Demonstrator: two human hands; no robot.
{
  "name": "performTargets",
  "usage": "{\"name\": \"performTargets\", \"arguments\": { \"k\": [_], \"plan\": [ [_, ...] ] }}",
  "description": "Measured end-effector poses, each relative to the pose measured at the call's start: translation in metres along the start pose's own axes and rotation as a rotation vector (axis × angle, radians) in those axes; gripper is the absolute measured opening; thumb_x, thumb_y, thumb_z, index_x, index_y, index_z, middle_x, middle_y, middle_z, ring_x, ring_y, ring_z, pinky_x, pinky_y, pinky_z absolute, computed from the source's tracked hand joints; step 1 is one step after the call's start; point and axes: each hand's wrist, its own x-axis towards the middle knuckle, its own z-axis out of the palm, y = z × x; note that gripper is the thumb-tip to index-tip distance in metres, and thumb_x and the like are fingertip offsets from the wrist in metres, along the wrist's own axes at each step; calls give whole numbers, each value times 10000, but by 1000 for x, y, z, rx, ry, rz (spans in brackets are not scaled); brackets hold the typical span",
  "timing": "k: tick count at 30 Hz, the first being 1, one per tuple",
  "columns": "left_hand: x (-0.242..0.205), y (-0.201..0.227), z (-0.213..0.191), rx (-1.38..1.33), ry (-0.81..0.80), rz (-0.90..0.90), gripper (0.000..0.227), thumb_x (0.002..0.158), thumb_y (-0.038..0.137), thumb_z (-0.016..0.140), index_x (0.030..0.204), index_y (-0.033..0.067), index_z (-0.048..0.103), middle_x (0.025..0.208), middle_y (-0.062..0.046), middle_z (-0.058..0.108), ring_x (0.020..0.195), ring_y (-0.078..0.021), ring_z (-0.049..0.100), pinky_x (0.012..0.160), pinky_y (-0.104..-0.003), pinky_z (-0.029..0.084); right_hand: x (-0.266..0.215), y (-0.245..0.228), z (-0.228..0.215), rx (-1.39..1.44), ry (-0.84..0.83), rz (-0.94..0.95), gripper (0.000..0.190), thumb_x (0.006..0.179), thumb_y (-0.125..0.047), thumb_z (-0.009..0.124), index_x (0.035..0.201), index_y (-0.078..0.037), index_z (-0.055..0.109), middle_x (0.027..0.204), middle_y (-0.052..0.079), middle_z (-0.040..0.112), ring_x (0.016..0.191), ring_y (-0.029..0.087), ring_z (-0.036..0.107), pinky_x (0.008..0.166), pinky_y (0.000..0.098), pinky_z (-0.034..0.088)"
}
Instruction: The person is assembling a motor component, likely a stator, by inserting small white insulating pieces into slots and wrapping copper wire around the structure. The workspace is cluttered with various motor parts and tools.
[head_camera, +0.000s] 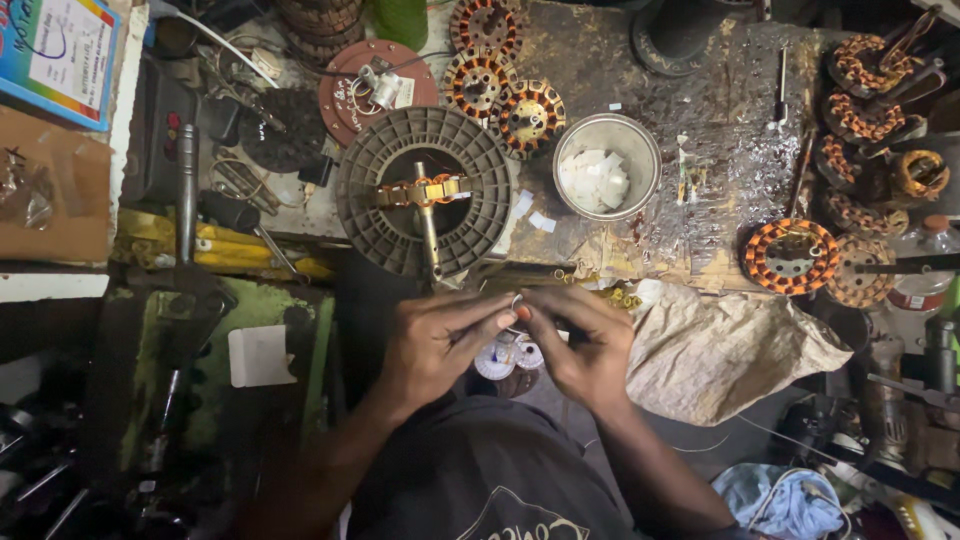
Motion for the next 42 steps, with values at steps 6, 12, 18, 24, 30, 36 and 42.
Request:
{"name": "performTargets", "arguments": {
  "k": [6, 12, 18, 24, 30, 36, 42],
  "plan": [
    [-4, 9, -8, 6, 2, 36, 233, 953, 126, 730, 1158, 20, 763, 1086, -135, 789, 946, -206, 797, 825, -295, 628, 0, -6, -1, 23, -57, -15, 148, 880, 1, 785, 1026, 18, 774, 993, 117, 771, 861, 166, 738, 738, 257, 579],
    [-8, 4, -7, 6, 26, -2, 207, 920, 129, 768, 1097, 22, 777, 1034, -118, 796, 893, -188, 796, 770, -289, 628, -7, 9, 2, 149, -79, -84, 207, 906, 16, 752, 1110, 30, 720, 1072, 154, 755, 934, 195, 733, 836, 285, 587],
    [22, -28, -31, 522, 308, 318, 443, 845, 265, 898, 1191, 59, 713, 1119, -88, 710, 1121, -243, 651, 1038, -444, 527, -5, 48, 23, 419, 29, 167, 149, 912, 27, 710, 1060, 19, 688, 976, 126, 692, 886, 164, 665, 794, 273, 550],
    [62, -55, -69, 569, 216, 151, 732, 726, 268, 941, 1336, 59, 595, 1334, -158, 513, 1300, -361, 451, 1104, -528, 378, 26, 64, 56, 262, 100, -128, 145, 918, 71, 763, 1015, 16, 670, 1040, 147, 699, 994, 207, 676, 897, 312, 552],
    [80, -63, -73, 437, 68, 151, 395, 798, 51, 840, 1160, 94, 688, 1253, -79, 631, 1217, -308, 593, 1061, -424, 463, 62, 51, 79, 33, 176, -271, 207, 895, 106, 775, 1046, 9, 672, 1065, 148, 735, 959, 250, 738, 878, 331, 584],
    [78, -74, -72, 329, 63, 243, 390, 798, -33, 764, 1168, 72, 697, 1284, -86, 647, 1230, -313, 629, 1080, -422, 464, 79, 37, 81, -323, 14, -636, 494, 795, 87, 764, 1271, -13, 677, 1036, 160, 676, 884, 309, 679, 772, 396, 555],
    [79, -77, -69, 370, 82, 275, 389, 825, -33, 743, 1185, 113, 724, 1281, -47, 691, 1229, -266, 642, 1111, -417, 443, 86, 34, 85, -373, -37, -656, 485, 804, 51, 774, 1276, -11, 680, 1046, 159, 665, 897, 316, 669, 770, 398, 561]
  ]
}}
